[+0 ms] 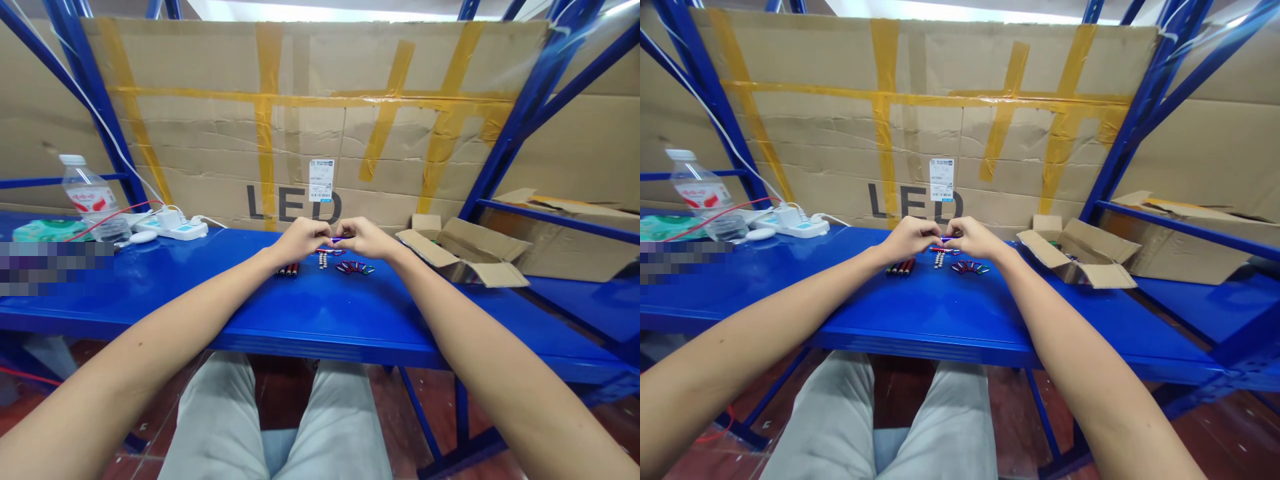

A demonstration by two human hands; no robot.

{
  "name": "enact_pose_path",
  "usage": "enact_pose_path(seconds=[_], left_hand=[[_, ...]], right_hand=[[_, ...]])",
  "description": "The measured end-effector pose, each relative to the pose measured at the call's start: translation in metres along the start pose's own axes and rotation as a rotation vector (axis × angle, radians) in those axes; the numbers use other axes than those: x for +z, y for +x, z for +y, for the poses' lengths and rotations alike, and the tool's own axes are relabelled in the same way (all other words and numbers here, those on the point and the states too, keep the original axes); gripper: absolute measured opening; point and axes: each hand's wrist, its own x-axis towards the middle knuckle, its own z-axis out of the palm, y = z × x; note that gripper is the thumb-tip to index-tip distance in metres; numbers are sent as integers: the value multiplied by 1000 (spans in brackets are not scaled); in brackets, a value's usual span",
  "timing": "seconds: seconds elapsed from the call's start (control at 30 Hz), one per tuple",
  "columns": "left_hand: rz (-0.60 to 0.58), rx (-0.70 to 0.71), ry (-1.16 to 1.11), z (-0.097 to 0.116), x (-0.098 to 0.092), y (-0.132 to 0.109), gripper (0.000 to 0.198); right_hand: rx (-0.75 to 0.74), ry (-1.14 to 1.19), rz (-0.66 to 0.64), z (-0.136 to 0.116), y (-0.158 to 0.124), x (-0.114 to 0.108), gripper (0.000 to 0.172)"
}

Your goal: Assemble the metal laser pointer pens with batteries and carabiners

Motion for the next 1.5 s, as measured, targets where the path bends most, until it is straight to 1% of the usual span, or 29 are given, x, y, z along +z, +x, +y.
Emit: enact_pose_path(seconds=[0.17, 0.27, 0.4, 0.5, 0.63, 0.73, 0.8, 0.9, 0.97, 1.13, 1.27, 1.37, 1.5], left_hand=[[-48, 122, 164, -3, 1, 2, 8], [-74, 179, 265, -6, 3, 1, 10], [-117, 251, 385, -7, 5, 0, 12], [-139, 287, 447, -5, 5, -1, 13], [-130, 319, 492, -4, 5, -2, 16], [-103, 330, 443, -4, 5, -2, 15], [-75, 317, 381, -4, 4, -2, 13], [-46, 281, 319, -5, 3, -1, 10], [-38, 262, 310, -6, 3, -1, 10], [-37, 239, 304, -4, 1, 0, 12], [-65, 236, 316, -2, 0, 1, 12], [-71, 279, 337, -4, 1, 1, 12], [-45, 369, 445, -9, 4, 0, 18]], right_hand=[[87, 85, -92, -5, -2, -3, 26], [156, 94, -147, -8, -4, -5, 25], [202, 105, -199, -9, -6, -8, 25], [232, 163, -254, -9, -7, -11, 30], [272, 251, -306, -9, -10, -12, 37], [280, 236, -280, -10, -10, -11, 34], [263, 196, -214, -11, -8, -10, 30], [203, 169, -107, -10, -4, -7, 38], [163, 191, -78, -9, -3, -5, 39], [157, 255, -77, -10, -4, -3, 35], [142, 307, -127, -9, -6, -5, 36], [160, 310, -183, -8, -7, -6, 36], [161, 294, -236, -7, -8, -6, 36]])
